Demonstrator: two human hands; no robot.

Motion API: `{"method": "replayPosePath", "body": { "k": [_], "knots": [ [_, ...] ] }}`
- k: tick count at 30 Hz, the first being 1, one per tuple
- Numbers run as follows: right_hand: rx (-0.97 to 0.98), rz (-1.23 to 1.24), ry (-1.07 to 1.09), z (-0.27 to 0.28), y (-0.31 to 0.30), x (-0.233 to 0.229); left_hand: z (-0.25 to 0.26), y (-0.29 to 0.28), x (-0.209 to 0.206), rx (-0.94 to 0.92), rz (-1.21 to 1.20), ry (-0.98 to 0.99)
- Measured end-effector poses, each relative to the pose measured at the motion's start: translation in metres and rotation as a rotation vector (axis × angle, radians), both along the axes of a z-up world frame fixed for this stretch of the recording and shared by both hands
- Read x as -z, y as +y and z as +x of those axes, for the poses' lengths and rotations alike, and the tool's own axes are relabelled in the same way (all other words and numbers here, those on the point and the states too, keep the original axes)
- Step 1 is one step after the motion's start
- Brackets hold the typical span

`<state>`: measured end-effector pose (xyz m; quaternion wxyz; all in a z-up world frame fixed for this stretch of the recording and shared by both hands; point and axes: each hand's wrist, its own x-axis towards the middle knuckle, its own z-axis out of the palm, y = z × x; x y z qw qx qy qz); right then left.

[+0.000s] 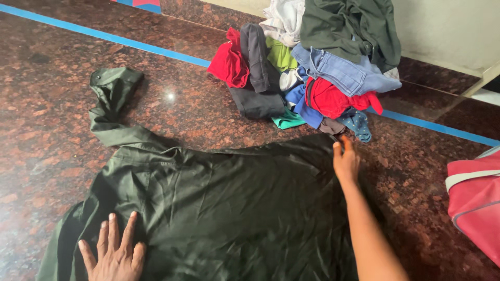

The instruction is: The person folds a yellow t-shirt and places it into a red duffel bag. They then unfold a dark green long-sleeved shirt on the floor, smooth it out, and begin folding it.

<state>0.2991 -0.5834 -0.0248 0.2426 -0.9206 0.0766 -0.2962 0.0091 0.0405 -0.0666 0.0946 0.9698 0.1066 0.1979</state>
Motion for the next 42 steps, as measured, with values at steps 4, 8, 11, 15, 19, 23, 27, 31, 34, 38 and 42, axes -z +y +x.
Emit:
{"method": "replayPosePath", "body": {
  "k": [4,8,11,15,19,23,27,31,34,38,42],
  "knots": [
    [0.001,0.064,0.23,0.053,-0.017,-0.002,0.0,0.005,0.008,-0.004,0.008,-0.008],
    [-0.223,-0.167,0.13,0.063,-0.005,0.009,0.001,0.009,0.01,-0.01,0.018,0.037],
    [-0.08,-0.27,0.222,0.065,-0.002,0.011,-0.001,0.009,0.01,-0.016,0.012,0.065],
    [0.058,-0.277,0.168,0.07,-0.024,0.012,0.0,0.011,0.008,-0.015,0.052,0.088],
    [0.149,-0.311,0.074,0.063,-0.02,0.008,-0.002,0.011,0.002,-0.004,0.055,0.106],
    [0.222,-0.294,-0.125,0.034,0.031,-0.018,0.0,0.008,-0.009,0.002,0.044,0.14],
    [-0.161,-0.297,-0.251,-0.008,0.092,-0.034,-0.003,-0.006,-0.015,-0.068,0.012,0.087],
    [-0.35,-0.361,0.12,-0.023,0.122,-0.005,-0.001,-0.007,-0.022,-0.139,0.065,0.108],
    [-0.331,-0.412,0.197,-0.014,0.11,0.011,-0.001,-0.01,-0.026,-0.12,0.062,0.06],
    [-0.164,-0.413,0.219,0.004,0.085,0.001,-0.004,-0.018,-0.032,-0.108,0.026,-0.031],
    [-0.148,-0.43,0.053,-0.013,0.144,-0.028,-0.004,-0.022,-0.041,-0.116,0.017,-0.049]
  ]
}}
